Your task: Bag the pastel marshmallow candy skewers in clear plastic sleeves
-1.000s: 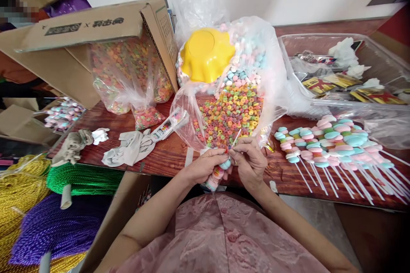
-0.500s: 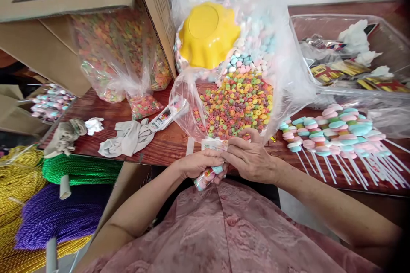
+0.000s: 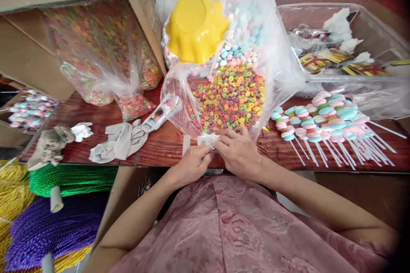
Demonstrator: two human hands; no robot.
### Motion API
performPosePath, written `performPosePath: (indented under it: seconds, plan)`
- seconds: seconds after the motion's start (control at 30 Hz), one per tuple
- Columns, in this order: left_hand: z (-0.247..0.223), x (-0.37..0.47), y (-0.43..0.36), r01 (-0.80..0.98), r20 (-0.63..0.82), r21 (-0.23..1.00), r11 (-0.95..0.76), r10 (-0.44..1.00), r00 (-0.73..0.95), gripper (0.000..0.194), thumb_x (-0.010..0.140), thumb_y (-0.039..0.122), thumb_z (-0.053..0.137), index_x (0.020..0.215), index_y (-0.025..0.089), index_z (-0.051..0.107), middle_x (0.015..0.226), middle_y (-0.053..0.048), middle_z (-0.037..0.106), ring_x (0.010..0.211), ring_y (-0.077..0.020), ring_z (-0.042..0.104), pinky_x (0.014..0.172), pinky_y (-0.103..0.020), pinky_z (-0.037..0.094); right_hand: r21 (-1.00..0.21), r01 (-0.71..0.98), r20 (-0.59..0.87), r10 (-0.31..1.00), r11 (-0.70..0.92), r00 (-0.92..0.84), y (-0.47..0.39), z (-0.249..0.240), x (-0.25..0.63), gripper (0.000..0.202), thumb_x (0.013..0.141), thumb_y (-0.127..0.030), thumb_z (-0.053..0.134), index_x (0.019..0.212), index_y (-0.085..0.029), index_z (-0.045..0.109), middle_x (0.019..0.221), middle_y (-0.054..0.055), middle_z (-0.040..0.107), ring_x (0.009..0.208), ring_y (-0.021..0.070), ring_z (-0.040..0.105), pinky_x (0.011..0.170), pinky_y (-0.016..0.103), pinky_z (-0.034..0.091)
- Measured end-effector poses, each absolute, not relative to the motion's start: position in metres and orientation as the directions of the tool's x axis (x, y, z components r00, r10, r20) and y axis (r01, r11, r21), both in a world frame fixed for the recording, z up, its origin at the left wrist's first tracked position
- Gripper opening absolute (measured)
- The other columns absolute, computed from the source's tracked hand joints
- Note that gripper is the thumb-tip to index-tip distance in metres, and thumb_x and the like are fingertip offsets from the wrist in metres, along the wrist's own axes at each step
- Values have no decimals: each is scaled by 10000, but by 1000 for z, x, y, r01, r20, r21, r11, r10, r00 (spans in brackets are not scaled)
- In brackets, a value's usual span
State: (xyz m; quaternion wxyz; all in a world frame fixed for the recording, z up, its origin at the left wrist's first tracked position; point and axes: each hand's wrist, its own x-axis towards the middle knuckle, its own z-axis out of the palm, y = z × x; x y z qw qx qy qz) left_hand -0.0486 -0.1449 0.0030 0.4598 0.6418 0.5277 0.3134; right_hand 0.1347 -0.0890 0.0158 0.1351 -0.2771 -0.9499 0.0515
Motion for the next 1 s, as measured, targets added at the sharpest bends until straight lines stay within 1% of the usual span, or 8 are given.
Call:
performPosePath:
  seconds: [0.1,0.27,0.33,0.43,0.6,0.77,0.9,1.0]
  plan:
    - [3,-58,-147,109,-363,931,347,872,328,309,879,438,521,716,176,533,557,35,481,447,-78,374,462,-201,302,-114,401,451,407,909,-794,-103,19,142,268,943,-171,509,1160,-269,632,1172,36,700,1180,258,526,898,445,275]
    - [-1,-58,-145,52,-525,759,649,562,640,332,756,464,657,684,156,555,552,-1,550,400,-88,451,390,-203,280,-174,262,542,314,949,-779,-115,7,162,202,958,-150,480,1001,-239,655,751,-23,670,870,173,575,859,407,300]
    - [1,-49,-144,154,-517,810,565,566,642,344,811,480,617,701,160,559,576,4,547,436,-92,465,428,-210,318,-223,291,518,366,930,-773,-119,-3,169,186,934,-142,483,891,-208,652,685,-15,634,786,165,547,803,384,301]
    - [5,-32,-147,444,-369,890,102,732,572,320,928,406,501,752,160,606,676,-20,596,596,-118,527,582,-234,405,-274,428,466,508,861,-724,-125,-21,177,163,884,-145,525,764,-178,630,658,11,632,719,162,510,700,346,280]
    - [4,-9,-157,747,-53,513,-423,853,519,319,972,242,378,860,161,666,809,-68,629,748,-167,557,682,-274,417,-493,550,341,732,674,-590,-136,-28,187,199,932,-243,558,771,-194,663,698,15,687,711,152,550,652,319,310]
    - [2,-5,-153,679,55,621,-391,886,460,317,975,228,406,761,163,631,721,-35,595,677,-134,528,659,-252,400,-576,654,423,864,490,-274,-133,-17,230,104,928,-260,600,933,-219,695,901,24,745,856,180,625,761,334,408]
    - [7,-3,-145,505,27,845,-175,958,286,301,938,299,519,699,165,644,629,0,540,606,-110,486,603,-236,378,-360,849,462,864,387,-198,-127,-23,277,143,921,-256,596,847,-220,713,900,41,728,820,196,607,758,341,438]
    - [9,4,-142,283,-161,952,113,975,153,289,869,402,618,716,166,682,617,2,569,536,-95,468,515,-218,369,-207,910,412,876,358,-250,-124,-33,289,173,910,-245,591,797,-203,715,916,67,707,820,208,573,719,337,421]
